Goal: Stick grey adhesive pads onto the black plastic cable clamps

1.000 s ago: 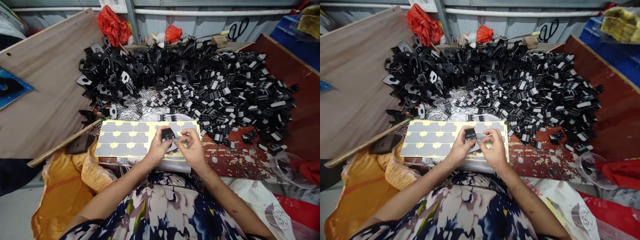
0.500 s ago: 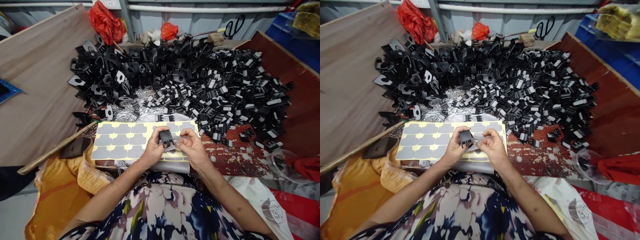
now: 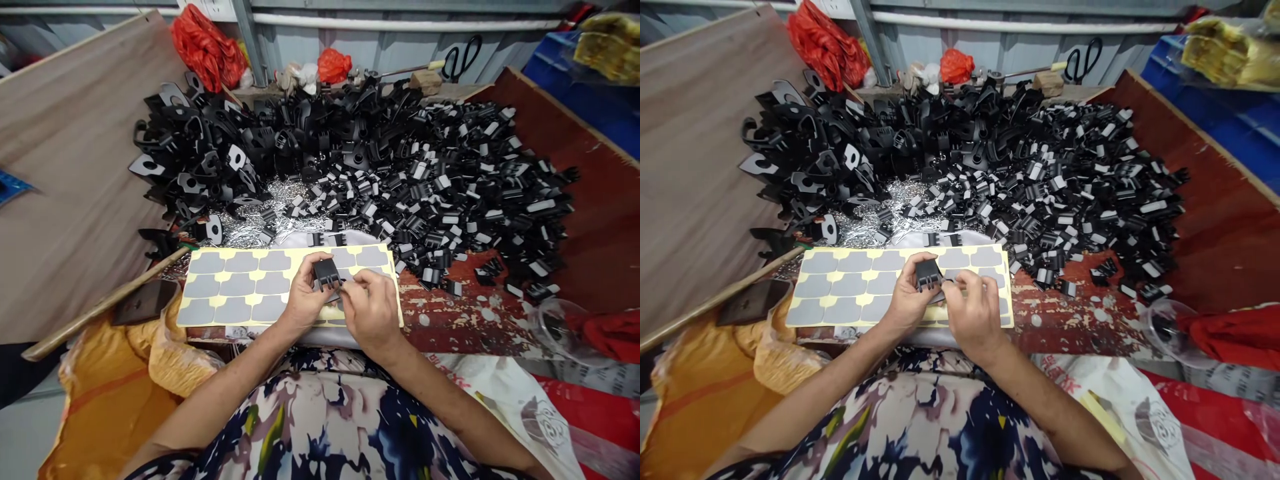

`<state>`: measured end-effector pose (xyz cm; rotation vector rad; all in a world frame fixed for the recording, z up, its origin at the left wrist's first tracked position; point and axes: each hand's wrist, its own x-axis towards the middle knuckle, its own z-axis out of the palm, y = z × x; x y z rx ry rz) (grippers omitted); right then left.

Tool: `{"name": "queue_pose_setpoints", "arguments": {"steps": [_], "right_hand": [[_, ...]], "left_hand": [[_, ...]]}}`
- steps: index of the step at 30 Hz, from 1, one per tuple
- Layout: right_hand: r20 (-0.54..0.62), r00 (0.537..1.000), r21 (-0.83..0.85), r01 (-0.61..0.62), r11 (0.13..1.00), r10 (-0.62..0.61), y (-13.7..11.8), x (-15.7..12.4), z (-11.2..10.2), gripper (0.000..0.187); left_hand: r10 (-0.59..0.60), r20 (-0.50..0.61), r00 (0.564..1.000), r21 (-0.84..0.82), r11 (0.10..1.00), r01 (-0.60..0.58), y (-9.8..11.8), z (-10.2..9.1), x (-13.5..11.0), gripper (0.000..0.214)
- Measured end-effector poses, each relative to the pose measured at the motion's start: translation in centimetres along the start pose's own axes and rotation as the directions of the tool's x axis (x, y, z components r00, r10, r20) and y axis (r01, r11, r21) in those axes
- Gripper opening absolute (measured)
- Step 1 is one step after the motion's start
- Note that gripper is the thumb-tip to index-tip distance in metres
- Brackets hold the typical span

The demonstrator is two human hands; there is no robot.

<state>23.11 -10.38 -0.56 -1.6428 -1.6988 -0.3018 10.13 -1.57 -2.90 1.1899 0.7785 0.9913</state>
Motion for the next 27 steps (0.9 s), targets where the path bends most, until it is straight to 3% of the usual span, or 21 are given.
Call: {"name": "queue_pose_setpoints", "arguments": {"steps": [2, 4, 7, 9, 11, 14, 18, 21, 24, 27], "right_hand": [[0.010, 1.000, -0.156, 0.014, 0.988, -0.013, 0.5, -0.3, -0.3, 0.020], [0.034, 0.995, -0.158, -0.083, 0.984, 0.090, 1.5, -0.4, -0.7, 0.033], [0.205, 0.938, 0.161, -0.314, 0.936, 0.279, 3.2, 0.0, -1.1, 0.033], [0.373, 0.870, 0.398, -0.464, 0.792, 0.322, 3.6, 0.7, -1.1, 0.020], [0.483, 0.822, 0.509, -0.543, 0.668, 0.301, 3.3, 1.5, -0.9, 0.019], [0.529, 0.812, 0.530, -0.542, 0.652, 0.245, 2.2, 2.8, -0.5, 0.023], [0.502, 0.833, 0.523, -0.506, 0.685, 0.233, 1.3, 3.5, 0.5, 0.008], [0.544, 0.811, 0.560, -0.544, 0.626, 0.218, 1.5, 2.9, 1.3, 0.010], [0.669, 0.734, 0.577, -0.612, 0.540, 0.117, 2.1, 2.3, 1.2, 0.028], [0.827, 0.551, 0.504, -0.630, 0.591, -0.117, 2.6, 3.1, 0.1, 0.047]], "left_hand": [[-0.040, -0.049, 0.998, -0.039, 0.999, 0.038, 0.1, -0.1, 0.2, 0.053], [-0.089, -0.096, 0.991, -0.114, 0.990, 0.078, 0.5, -0.4, 0.5, 0.055], [-0.151, -0.048, 0.987, -0.192, 0.971, 0.139, 1.3, -1.2, 1.0, 0.060], [-0.170, 0.031, 0.985, -0.174, 0.970, 0.172, 1.8, -1.5, 1.0, 0.060], [-0.170, 0.082, 0.982, -0.129, 0.975, 0.180, 2.0, -1.5, 1.0, 0.059], [-0.113, 0.116, 0.987, -0.037, 0.992, 0.118, 2.3, -1.4, 0.8, 0.056], [0.003, 0.165, 0.986, 0.113, 0.993, -0.022, 3.2, -1.8, 0.8, 0.054], [-0.036, 0.230, 0.973, 0.121, 0.993, 0.008, 3.7, -2.6, 0.6, 0.064], [-0.200, 0.400, 0.895, 0.071, 0.980, 0.187, 3.8, -4.0, 0.7, 0.070], [-0.388, 0.532, 0.753, 0.130, 0.916, 0.380, 5.8, -6.3, 2.1, 0.055]]}}
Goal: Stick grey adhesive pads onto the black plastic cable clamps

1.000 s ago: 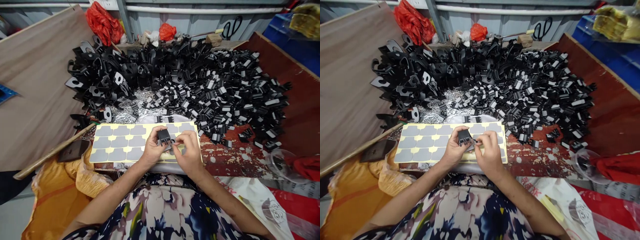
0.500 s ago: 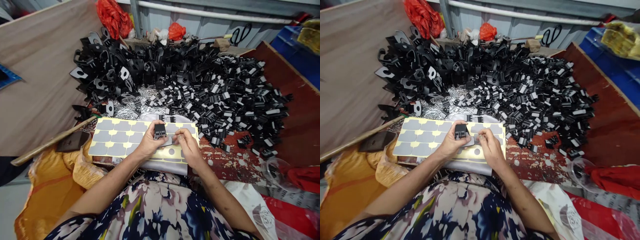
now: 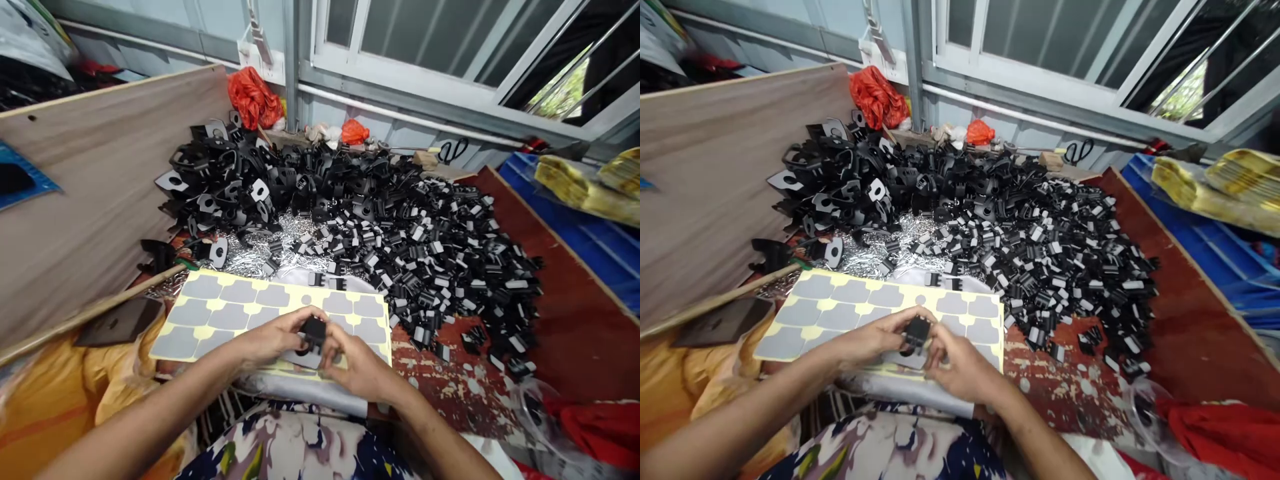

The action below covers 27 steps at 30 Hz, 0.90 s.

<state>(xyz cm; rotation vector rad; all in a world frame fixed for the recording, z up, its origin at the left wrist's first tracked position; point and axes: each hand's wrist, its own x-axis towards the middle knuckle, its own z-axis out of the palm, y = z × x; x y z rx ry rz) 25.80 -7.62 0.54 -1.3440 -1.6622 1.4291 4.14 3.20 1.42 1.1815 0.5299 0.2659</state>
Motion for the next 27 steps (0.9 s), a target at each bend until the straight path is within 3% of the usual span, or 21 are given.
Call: {"name": "queue_pose_setpoints", "arguments": {"steps": [2, 3, 4, 5, 7, 8, 9, 10, 12, 13, 14, 17, 19, 20, 22, 23, 25, 26, 27], "right_hand": [[0.113, 0.992, -0.135, -0.036, 0.990, 0.052, -1.3, 0.6, -1.7, 0.038], [0.099, 0.994, -0.215, -0.033, 0.976, 0.055, -2.0, 1.4, -2.8, 0.028], [0.048, 0.998, -0.299, -0.014, 0.954, 0.030, -2.8, 2.7, -4.2, 0.020], [-0.021, 1.000, -0.390, 0.013, 0.921, -0.023, -3.4, 4.5, -5.7, 0.020], [-0.145, 0.972, -0.590, 0.064, 0.805, -0.183, -4.3, 9.1, -8.9, 0.026], [-0.206, 0.940, -0.697, 0.053, 0.715, -0.271, -4.5, 11.8, -10.5, 0.028], [-0.251, 0.906, -0.784, 0.015, 0.621, -0.339, -4.6, 14.5, -12.0, 0.030], [-0.289, 0.878, -0.841, -0.042, 0.540, -0.382, -4.6, 17.2, -13.3, 0.034], [-0.308, 0.866, -0.895, -0.124, 0.428, -0.394, -4.5, 21.9, -15.4, 0.045], [-0.294, 0.877, -0.909, -0.134, 0.395, -0.380, -4.4, 23.7, -16.2, 0.049], [-0.270, 0.893, -0.919, -0.126, 0.375, -0.361, -4.3, 25.1, -16.9, 0.049], [-0.204, 0.926, -0.930, -0.082, 0.360, -0.318, -4.8, 26.4, -18.0, 0.035], [-0.235, 0.896, -0.908, -0.063, 0.414, -0.378, -5.4, 24.8, -17.8, 0.024], [-0.278, 0.859, -0.875, -0.042, 0.483, -0.429, -5.8, 23.3, -17.3, 0.017], [-0.413, 0.765, -0.729, 0.048, 0.683, -0.494, -6.5, 19.2, -15.1, 0.013], [-0.465, 0.755, -0.613, 0.101, 0.783, -0.462, -6.8, 16.7, -13.5, 0.019], [-0.490, 0.814, -0.316, 0.169, 0.933, -0.313, -6.7, 11.6, -9.6, 0.022], [-0.474, 0.851, -0.165, 0.168, 0.972, -0.227, -6.4, 9.2, -7.7, 0.024], [-0.485, 0.860, -0.049, 0.154, 0.987, -0.159, -5.8, 7.0, -5.9, 0.027]], "left_hand": [[-0.024, -0.068, 0.997, -0.028, 0.999, 0.023, 3.4, -2.5, -0.8, 0.054], [0.034, -0.168, 0.985, -0.061, 0.997, -0.045, 5.6, -3.8, -1.1, 0.057], [0.137, -0.301, 0.944, -0.101, 0.979, -0.175, 7.8, -5.1, -1.4, 0.058], [0.277, -0.452, 0.848, -0.120, 0.923, -0.365, 9.8, -6.3, -1.6, 0.053], [0.431, -0.670, 0.605, -0.069, 0.775, -0.629, 12.1, -7.4, -1.6, 0.043], [0.442, -0.714, 0.543, -0.048, 0.742, -0.668, 12.1, -7.3, -1.3, 0.040], [0.413, -0.714, 0.565, -0.064, 0.766, -0.640, 11.3, -6.8, -0.9, 0.039], [0.353, -0.673, 0.650, -0.108, 0.822, -0.559, 9.8, -5.9, -0.4, 0.042], [0.106, -0.451, 0.886, -0.238, 0.943, -0.234, 5.3, -3.6, 0.9, 0.037], [0.022, -0.342, 0.940, -0.272, 0.955, -0.121, 3.0, -2.5, 1.4, 0.035], [-0.006, -0.308, 0.951, -0.272, 0.959, -0.082, 0.9, -1.6, 1.9, 0.031], [0.070, -0.342, 0.937, -0.149, 0.980, -0.128, -2.4, -0.8, 2.1, 0.022], [0.169, -0.416, 0.894, 0.045, 0.985, -0.166, -2.0, -1.4, 1.5, 0.020], [0.234, -0.461, 0.856, 0.155, 0.971, -0.182, -1.3, -1.8, 1.3, 0.023], [0.400, -0.522, 0.754, 0.366, 0.903, -0.225, 0.2, -2.1, 1.2, 0.042], [0.492, -0.516, 0.702, 0.454, 0.851, -0.263, 0.8, -2.0, 1.5, 0.057], [0.639, -0.439, 0.632, 0.560, 0.744, -0.363, 1.4, -1.0, 2.4, 0.080], [0.679, -0.388, 0.623, 0.569, 0.708, -0.417, 1.5, -0.2, 2.9, 0.084], [0.694, -0.349, 0.630, 0.541, 0.698, -0.469, 1.4, 0.5, 3.5, 0.083]]}}
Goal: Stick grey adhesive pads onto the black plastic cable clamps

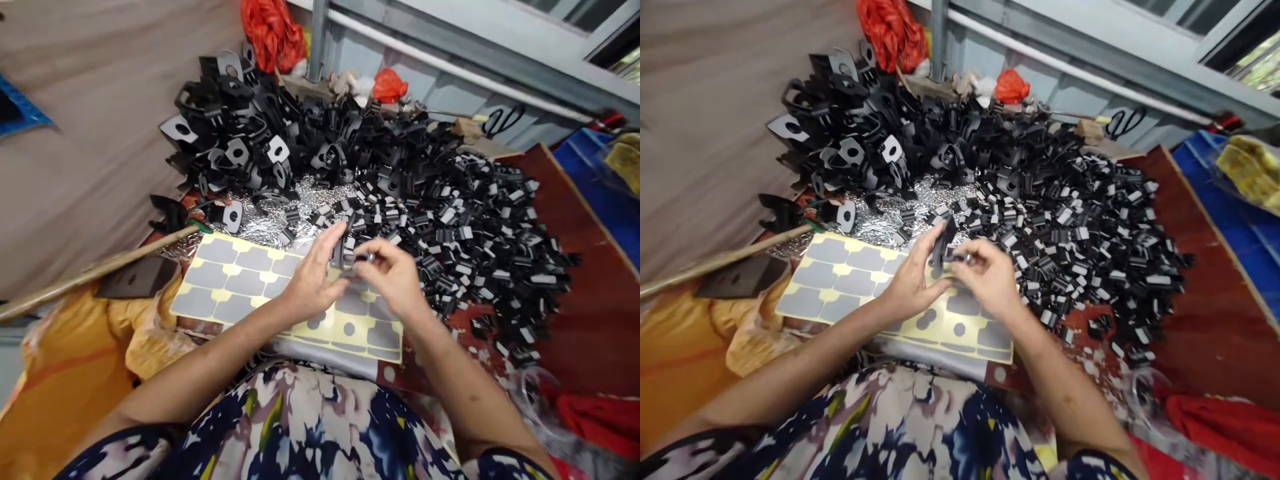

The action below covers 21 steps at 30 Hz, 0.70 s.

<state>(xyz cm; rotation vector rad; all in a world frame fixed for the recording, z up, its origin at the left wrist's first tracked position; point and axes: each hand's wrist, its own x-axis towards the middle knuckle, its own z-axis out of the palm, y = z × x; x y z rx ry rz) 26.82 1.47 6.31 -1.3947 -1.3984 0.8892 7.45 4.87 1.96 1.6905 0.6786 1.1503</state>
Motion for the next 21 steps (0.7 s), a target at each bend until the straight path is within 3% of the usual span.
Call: {"name": "queue_pose_setpoints", "arguments": {"steps": [4, 7, 10, 13, 16, 18, 21], "right_hand": [[-0.112, 0.982, 0.144, -0.133, 0.981, 0.150, 2.5, -7.6, 0.1, 0.040], [-0.094, 0.977, 0.159, -0.173, 0.972, 0.189, 3.9, -10.3, -0.4, 0.043], [-0.094, 0.973, 0.213, -0.186, 0.959, 0.210, 4.1, -12.0, 0.6, 0.040], [-0.157, 0.957, 0.324, -0.184, 0.928, 0.245, 3.8, -12.5, 2.0, 0.038], [-0.206, 0.935, 0.441, -0.175, 0.880, 0.289, 3.7, -12.1, 2.2, 0.037], [-0.211, 0.947, 0.372, -0.150, 0.916, 0.241, 3.8, -11.8, 1.7, 0.034], [-0.184, 0.981, -0.013, -0.065, 0.998, 0.061, 4.5, -11.9, 0.8, 0.028]], "left_hand": [[-0.139, 0.153, 0.978, -0.304, 0.936, 0.180, -0.3, 2.5, -0.9, 0.053], [-0.213, 0.253, 0.944, -0.292, 0.913, 0.284, -0.9, 3.2, -1.8, 0.035], [-0.293, 0.273, 0.916, -0.230, 0.905, 0.358, -1.0, 4.3, -3.2, 0.031], [-0.397, 0.133, 0.908, -0.343, 0.841, 0.418, -0.4, 5.7, -4.8, 0.037], [-0.330, 0.178, 0.927, -0.400, 0.837, 0.374, 0.5, 6.0, -5.7, 0.057], [-0.271, 0.241, 0.932, -0.310, 0.888, 0.338, 0.9, 5.7, -5.6, 0.069], [-0.326, 0.163, 0.931, -0.258, 0.897, 0.359, 0.5, 4.8, -4.8, 0.065]]}}
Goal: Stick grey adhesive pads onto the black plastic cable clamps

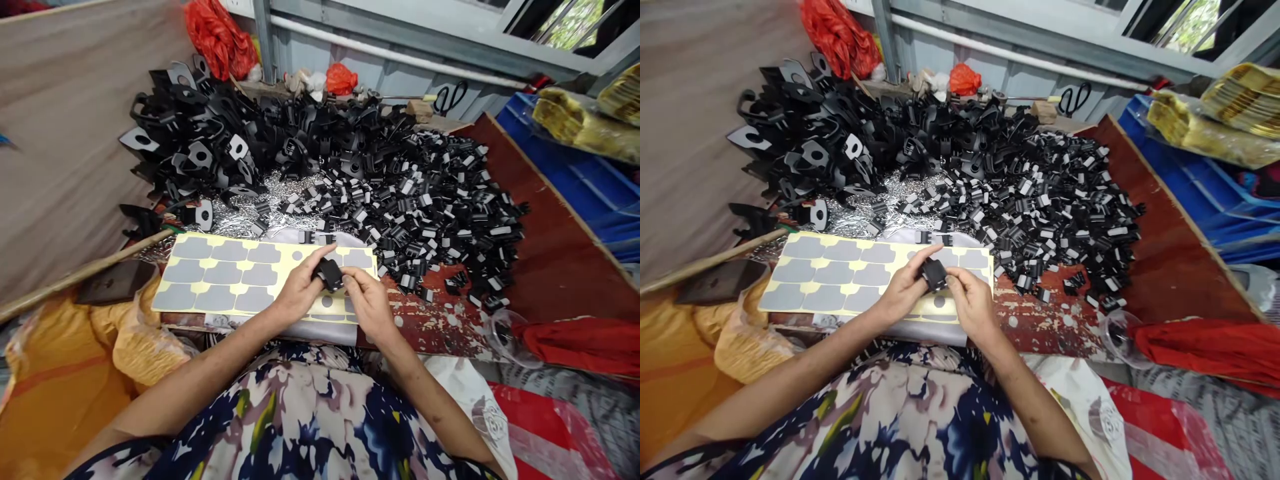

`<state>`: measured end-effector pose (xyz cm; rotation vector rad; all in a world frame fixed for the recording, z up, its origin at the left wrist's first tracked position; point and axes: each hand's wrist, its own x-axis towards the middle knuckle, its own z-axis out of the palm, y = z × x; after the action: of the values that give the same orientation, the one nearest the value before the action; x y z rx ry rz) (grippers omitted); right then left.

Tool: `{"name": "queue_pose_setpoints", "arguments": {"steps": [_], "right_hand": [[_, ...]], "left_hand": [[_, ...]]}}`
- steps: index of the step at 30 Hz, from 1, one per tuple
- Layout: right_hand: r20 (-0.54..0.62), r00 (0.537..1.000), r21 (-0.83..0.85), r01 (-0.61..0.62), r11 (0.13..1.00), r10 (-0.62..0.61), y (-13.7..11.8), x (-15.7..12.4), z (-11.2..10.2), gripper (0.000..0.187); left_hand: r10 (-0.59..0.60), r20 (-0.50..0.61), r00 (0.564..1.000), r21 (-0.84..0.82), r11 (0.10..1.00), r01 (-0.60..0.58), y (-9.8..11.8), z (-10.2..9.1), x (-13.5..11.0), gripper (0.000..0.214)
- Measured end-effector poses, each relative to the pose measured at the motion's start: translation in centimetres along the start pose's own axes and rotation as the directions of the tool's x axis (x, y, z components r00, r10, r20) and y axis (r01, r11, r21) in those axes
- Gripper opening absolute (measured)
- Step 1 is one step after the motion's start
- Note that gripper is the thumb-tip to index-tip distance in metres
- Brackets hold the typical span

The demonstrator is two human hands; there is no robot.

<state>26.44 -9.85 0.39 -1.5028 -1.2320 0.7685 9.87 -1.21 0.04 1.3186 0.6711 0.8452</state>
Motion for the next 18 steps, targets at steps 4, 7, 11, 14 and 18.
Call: {"name": "queue_pose_setpoints", "arguments": {"steps": [4, 7, 11, 14, 18], "right_hand": [[-0.005, 0.985, -0.360, 0.159, 0.919, -0.172, 2.1, -0.5, -0.2, 0.026], [0.027, 0.977, -0.456, 0.201, 0.867, -0.213, 3.7, -0.9, 0.6, 0.025], [-0.004, 0.984, -0.381, 0.164, 0.910, -0.179, 4.6, -1.2, 1.0, 0.021], [0.000, 0.999, -0.181, 0.034, 0.983, -0.035, 4.3, -1.1, -0.2, 0.016], [0.402, 0.908, 0.150, -0.191, 0.970, 0.116, 2.5, -1.0, -3.2, 0.030]], "left_hand": [[-0.214, -0.123, 0.969, -0.311, 0.936, 0.167, -0.1, -2.0, 1.6, 0.052], [-0.337, -0.093, 0.937, -0.444, 0.856, 0.264, 0.2, -3.3, 2.1, 0.039], [-0.388, -0.028, 0.921, -0.529, 0.787, 0.316, 0.2, -4.3, 2.0, 0.055], [-0.435, -0.011, 0.900, -0.524, 0.769, 0.366, -0.8, -4.8, 2.1, 0.066], [-0.409, -0.074, 0.909, -0.525, 0.791, 0.313, -2.1, -5.0, 2.7, 0.069]]}}
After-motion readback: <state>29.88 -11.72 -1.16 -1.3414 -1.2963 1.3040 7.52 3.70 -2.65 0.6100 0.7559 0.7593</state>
